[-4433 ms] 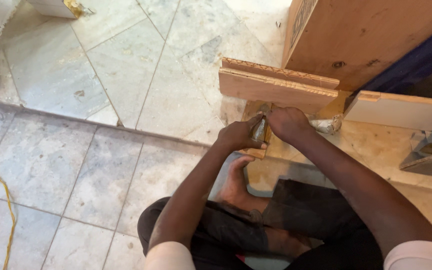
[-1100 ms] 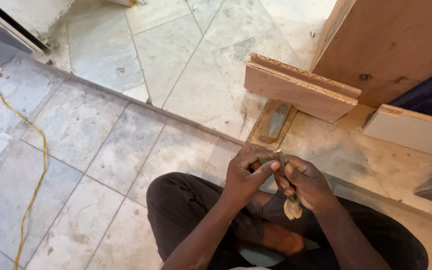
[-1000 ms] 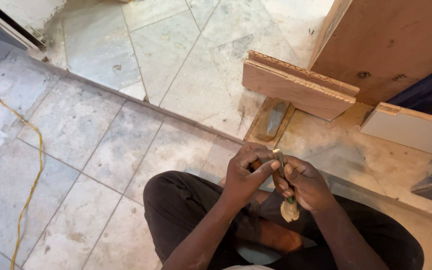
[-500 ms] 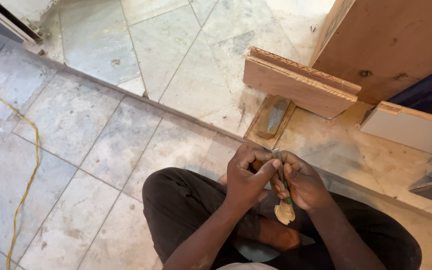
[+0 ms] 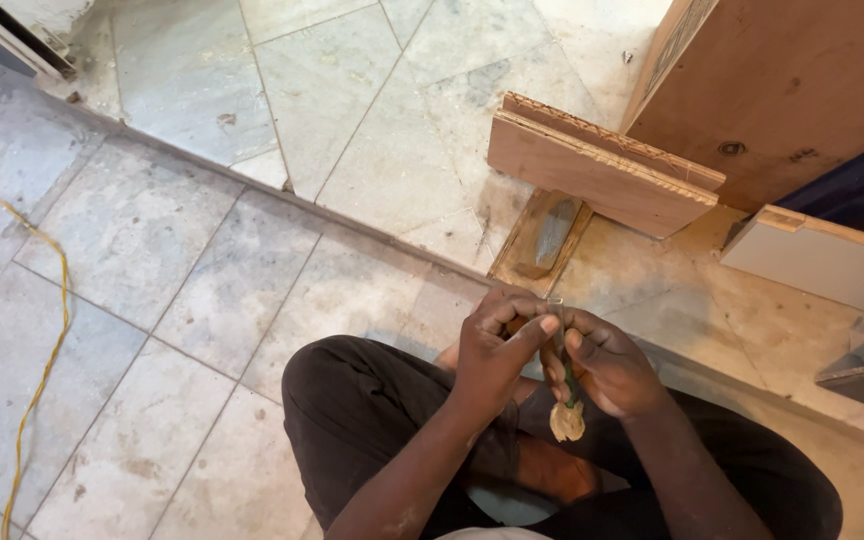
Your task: The person sits on the floor and uses a metal scraper to remove material from a small wooden block. They repeatedly scrape the surface and wipe the tool with a cloth, focusing on a specific area of the wood.
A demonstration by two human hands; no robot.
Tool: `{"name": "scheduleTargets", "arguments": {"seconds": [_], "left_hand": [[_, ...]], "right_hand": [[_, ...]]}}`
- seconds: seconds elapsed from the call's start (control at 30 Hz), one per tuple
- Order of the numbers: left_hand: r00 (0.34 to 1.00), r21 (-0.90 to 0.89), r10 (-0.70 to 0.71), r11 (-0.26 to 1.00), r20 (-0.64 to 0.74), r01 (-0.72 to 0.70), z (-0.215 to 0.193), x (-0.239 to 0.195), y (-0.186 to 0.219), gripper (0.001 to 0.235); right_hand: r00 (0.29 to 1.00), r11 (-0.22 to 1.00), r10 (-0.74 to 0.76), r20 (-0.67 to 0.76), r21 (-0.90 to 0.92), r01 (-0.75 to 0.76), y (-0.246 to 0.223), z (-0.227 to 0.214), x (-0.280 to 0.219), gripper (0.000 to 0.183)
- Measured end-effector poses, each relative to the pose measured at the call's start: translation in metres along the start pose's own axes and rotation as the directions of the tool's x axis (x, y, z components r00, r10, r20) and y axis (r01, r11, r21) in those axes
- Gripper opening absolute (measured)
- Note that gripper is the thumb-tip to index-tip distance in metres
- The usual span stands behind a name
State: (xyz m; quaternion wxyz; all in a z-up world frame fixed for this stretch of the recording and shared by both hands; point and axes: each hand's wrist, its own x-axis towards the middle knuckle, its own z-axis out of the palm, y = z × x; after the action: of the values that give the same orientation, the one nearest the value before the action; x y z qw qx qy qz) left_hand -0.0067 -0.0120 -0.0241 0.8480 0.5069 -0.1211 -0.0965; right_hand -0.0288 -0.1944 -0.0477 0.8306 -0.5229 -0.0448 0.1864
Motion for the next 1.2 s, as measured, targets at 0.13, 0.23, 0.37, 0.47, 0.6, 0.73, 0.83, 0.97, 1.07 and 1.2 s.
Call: {"name": "scheduleTargets", "arguments": {"seconds": [0.13, 0.23, 0.37, 0.47, 0.6, 0.73, 0.83, 0.97, 1.07, 1.2], "left_hand": [[0.984, 0.313, -0.104, 0.939, -0.144, 0.145, -0.014, 0.017, -0.031, 0.027], [0.998, 0.719, -0.052, 0.692, -0.04, 0.065, -0.026, 0.029, -0.053, 0.044], [0.952, 0.923, -0.248, 0.377, 0.181, -0.077, -0.035, 0.037, -0.077, 0.078], [0.946, 0.96, -0.233, 0.215, 0.227, -0.178, -0.033, 0.057, -0.081, 0.088], [0.9, 0.973, -0.408, 0.224, 0.153, -0.064, -0.029, 0.077, -0.075, 0.09], [0.91, 0.976, -0.371, 0.18, 0.184, -0.124, -0.029, 0.092, -0.087, 0.092], [0.927, 0.972, -0.306, 0.157, 0.214, -0.173, -0.032, 0.101, -0.097, 0.09], [0.906, 0.973, -0.364, 0.15, 0.217, -0.173, -0.036, 0.108, -0.097, 0.086], [0.871, 0.981, -0.455, 0.14, 0.184, -0.134, -0.032, 0.128, -0.093, 0.084], [0.893, 0.972, -0.389, 0.14, 0.228, -0.187, -0.031, 0.146, -0.093, 0.082]], "right_hand": [[0.952, 0.777, -0.043, -0.304, -0.609, -0.16, -0.016, -0.008, 0.015, 0.034], [0.888, 0.065, -0.383, -0.253, -0.967, -0.247, -0.029, -0.026, 0.043, 0.027], [0.932, -0.353, -0.305, -0.197, -0.885, -0.303, -0.022, -0.056, 0.077, 0.023], [0.959, -0.51, -0.252, -0.132, -0.824, -0.247, -0.012, -0.073, 0.097, 0.011], [0.975, -0.517, -0.194, -0.106, -0.833, -0.194, -0.004, -0.078, 0.103, 0.011], [0.986, -0.523, -0.126, -0.108, -0.837, -0.158, -0.009, -0.076, 0.102, 0.011], [0.991, -0.539, -0.115, -0.062, -0.834, -0.115, -0.015, -0.074, 0.101, 0.014], [0.993, -0.536, -0.108, -0.041, -0.839, -0.093, -0.012, -0.074, 0.101, 0.012], [0.99, -0.529, -0.12, -0.073, -0.839, -0.126, -0.01, -0.081, 0.106, 0.011], [0.99, -0.52, -0.105, -0.098, -0.843, -0.138, -0.018, -0.094, 0.117, 0.011]]}}
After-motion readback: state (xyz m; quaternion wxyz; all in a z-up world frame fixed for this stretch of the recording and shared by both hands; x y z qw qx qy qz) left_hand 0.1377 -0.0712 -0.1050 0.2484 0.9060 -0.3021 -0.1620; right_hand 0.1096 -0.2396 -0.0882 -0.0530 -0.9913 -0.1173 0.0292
